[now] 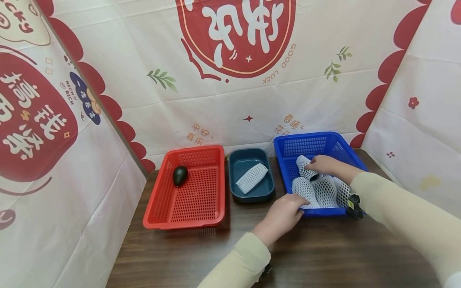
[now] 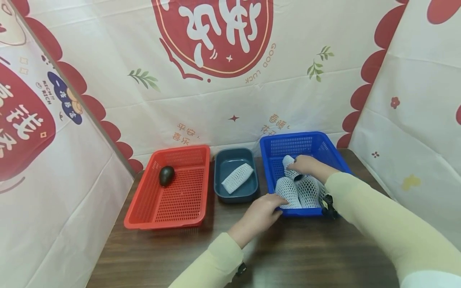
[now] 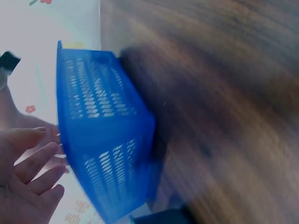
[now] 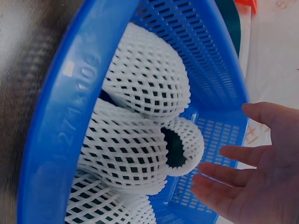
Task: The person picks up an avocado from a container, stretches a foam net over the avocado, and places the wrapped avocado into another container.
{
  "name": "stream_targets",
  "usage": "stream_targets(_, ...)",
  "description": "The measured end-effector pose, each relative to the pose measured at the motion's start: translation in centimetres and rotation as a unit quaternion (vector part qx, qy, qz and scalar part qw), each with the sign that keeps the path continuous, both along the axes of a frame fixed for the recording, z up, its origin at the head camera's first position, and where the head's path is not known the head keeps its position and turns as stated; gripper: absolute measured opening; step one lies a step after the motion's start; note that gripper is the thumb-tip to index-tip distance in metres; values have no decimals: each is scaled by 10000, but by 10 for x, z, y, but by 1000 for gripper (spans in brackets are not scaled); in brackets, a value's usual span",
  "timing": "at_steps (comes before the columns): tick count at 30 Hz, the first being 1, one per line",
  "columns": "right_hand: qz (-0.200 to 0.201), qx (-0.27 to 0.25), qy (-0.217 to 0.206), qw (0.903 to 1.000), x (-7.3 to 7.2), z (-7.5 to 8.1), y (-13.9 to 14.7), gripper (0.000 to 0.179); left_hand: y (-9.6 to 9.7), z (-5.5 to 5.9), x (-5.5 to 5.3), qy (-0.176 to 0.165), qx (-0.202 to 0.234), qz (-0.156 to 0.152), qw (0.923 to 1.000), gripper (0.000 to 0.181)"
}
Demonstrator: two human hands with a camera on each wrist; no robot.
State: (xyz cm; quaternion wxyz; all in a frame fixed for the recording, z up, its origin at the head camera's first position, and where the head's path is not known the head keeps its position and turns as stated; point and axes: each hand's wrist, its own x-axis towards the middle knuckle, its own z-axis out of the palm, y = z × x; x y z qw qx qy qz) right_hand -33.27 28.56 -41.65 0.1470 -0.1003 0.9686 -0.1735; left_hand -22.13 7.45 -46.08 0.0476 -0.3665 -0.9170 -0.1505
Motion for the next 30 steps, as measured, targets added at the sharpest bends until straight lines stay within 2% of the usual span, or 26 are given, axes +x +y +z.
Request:
stream_targets(6,7,-129,62,9999,10,5,-10,60,-22,15,-2,-63,152,197,9997,32)
stream_targets(13,49,-311,174,9994,25,13,-29,63,-53,30,-1,-182,474,595,9969,31)
stream_targets(20,164,-246,588,9978,42,20,-54,60,-84,45,1,-222,514,851,9948,34)
stream_targets(25,568,-210,1201,9909,58,23,-76,56,-109,53,4,-189,484,1066,9929,34)
stream_targets(30,1176,-251,1745,9773,71,22,-105,52,-136,64,4,-97,541,1383,9889,33)
